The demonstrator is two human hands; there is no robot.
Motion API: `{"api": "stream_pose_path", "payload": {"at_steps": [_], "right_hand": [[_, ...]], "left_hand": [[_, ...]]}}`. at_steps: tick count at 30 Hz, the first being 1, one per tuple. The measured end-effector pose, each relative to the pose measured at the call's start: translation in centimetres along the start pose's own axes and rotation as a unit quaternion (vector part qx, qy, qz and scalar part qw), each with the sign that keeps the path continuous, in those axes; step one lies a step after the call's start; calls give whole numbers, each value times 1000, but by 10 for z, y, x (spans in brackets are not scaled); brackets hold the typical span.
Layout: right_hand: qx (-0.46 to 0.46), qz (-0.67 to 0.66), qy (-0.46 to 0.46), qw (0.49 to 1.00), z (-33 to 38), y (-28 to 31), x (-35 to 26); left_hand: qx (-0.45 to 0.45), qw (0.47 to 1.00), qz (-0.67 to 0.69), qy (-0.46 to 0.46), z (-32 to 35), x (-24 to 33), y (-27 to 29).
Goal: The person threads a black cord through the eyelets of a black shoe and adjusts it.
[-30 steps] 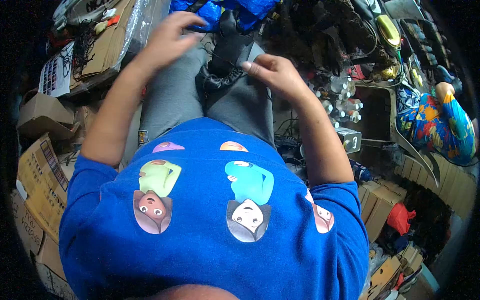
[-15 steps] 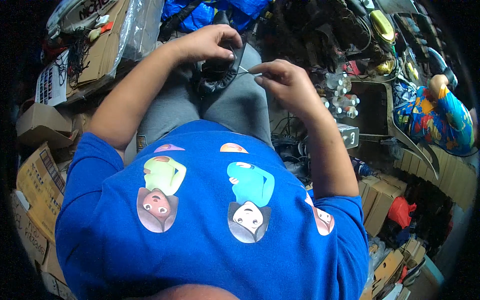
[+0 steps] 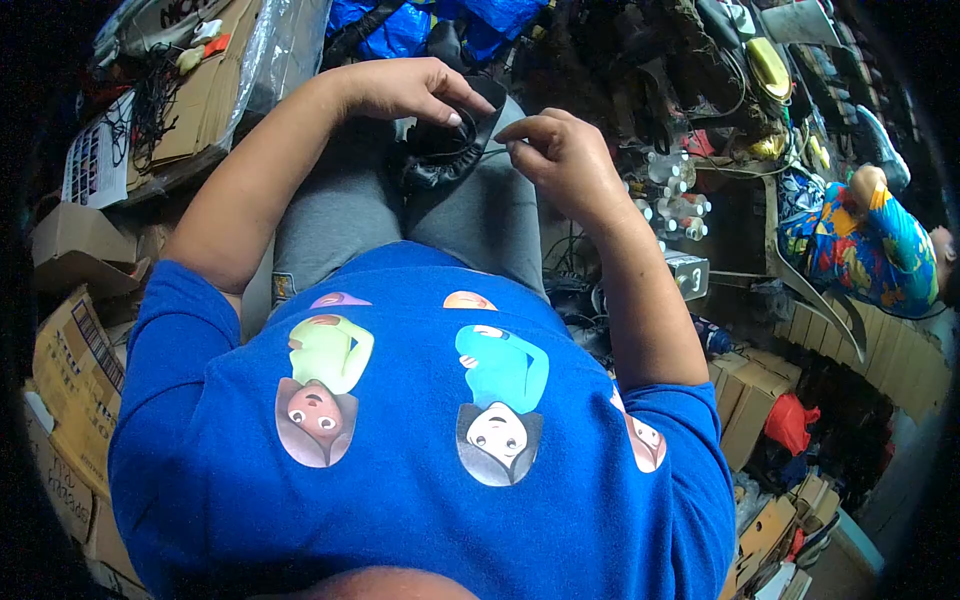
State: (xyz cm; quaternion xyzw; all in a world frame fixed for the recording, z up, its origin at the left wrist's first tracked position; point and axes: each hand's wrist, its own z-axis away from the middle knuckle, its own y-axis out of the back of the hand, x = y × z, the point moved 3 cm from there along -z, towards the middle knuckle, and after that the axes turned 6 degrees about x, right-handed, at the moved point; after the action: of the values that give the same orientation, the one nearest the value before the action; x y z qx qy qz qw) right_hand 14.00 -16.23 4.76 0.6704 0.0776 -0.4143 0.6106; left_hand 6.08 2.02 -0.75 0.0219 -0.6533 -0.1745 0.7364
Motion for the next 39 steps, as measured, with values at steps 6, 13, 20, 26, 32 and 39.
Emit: {"api": "stream_pose_path", "payload": {"at_steps": [6,13,20,26,32,39], "right_hand": [[75,-136,-20,988,-3,15,19],[-162,-132,13,978,28,4,-1],[-81,-101,57,990,4,-5,-48],[-64,-91,62,992,5,-5,-57],[81,-197,-71,974,-1,21,10],[187,-77,-12,979,-43,51,42]], "left_hand": [[256,962,-73,-65,40,24,54],[668,671,-321,28,246,67,128],[559,597,-570,75,247,-9,160],[636,570,-509,105,256,18,187],[698,503,-490,141,315,5,189],[371,878,-291,-81,123,41,5]]}}
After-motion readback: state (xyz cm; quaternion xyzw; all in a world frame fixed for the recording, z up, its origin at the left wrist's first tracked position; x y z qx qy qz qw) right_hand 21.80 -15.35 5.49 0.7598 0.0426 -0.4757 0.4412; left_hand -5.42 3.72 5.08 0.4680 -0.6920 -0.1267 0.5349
